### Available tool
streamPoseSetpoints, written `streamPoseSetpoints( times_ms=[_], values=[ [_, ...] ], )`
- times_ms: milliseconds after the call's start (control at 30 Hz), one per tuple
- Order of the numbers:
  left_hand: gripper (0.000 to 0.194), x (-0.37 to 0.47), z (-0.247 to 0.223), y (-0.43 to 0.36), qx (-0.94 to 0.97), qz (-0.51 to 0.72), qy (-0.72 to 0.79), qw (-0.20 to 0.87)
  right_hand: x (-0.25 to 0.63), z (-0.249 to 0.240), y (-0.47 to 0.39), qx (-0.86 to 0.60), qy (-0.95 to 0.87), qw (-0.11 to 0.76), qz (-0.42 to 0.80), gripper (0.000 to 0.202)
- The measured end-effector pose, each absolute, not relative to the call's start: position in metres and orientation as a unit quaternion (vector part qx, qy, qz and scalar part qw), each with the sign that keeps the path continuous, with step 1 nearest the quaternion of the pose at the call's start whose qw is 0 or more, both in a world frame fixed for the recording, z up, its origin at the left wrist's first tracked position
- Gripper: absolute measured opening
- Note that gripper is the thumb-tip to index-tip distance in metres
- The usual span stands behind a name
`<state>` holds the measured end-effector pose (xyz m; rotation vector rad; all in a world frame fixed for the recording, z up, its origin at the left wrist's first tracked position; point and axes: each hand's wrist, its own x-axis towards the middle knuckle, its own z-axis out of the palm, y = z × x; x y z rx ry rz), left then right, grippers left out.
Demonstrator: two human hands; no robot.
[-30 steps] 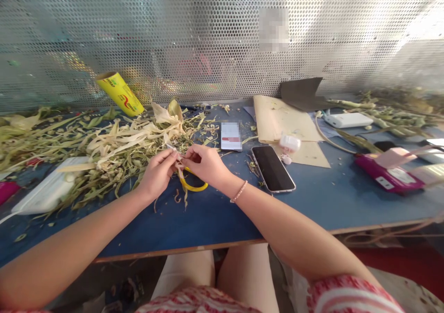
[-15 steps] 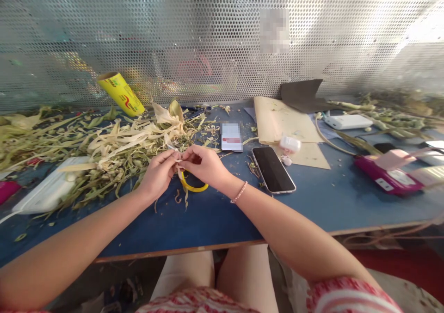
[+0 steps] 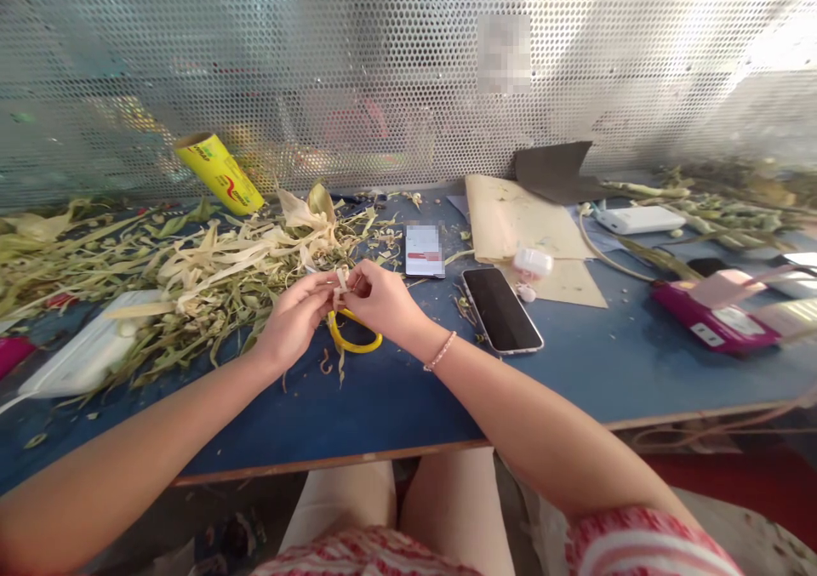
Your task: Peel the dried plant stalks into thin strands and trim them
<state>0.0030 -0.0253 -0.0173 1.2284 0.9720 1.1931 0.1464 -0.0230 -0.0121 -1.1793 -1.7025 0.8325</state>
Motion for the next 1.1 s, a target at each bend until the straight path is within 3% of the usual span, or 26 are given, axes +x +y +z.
streamPoseSetpoints(
  times_ms=[200,500,1100],
  values=[
    [0.014,0.007,-0.012,-0.028,0.49,0.523,0.421,0.556,0.148,-0.017,-0.022,-0.445,-0.699,0.459,0.319,0.007],
    [0.02,0.007,-0.009,-0.03,0.478,0.531,0.407,0.57,0.146,-0.015,-0.025,-0.448,-0.698,0.466,0.307,0.008],
    [0.012,0.011,-0.007,-0.031,0.436,0.55,0.389,0.597,0.148,-0.011,-0.025,-0.42,-0.726,0.467,0.281,0.013]
  ],
)
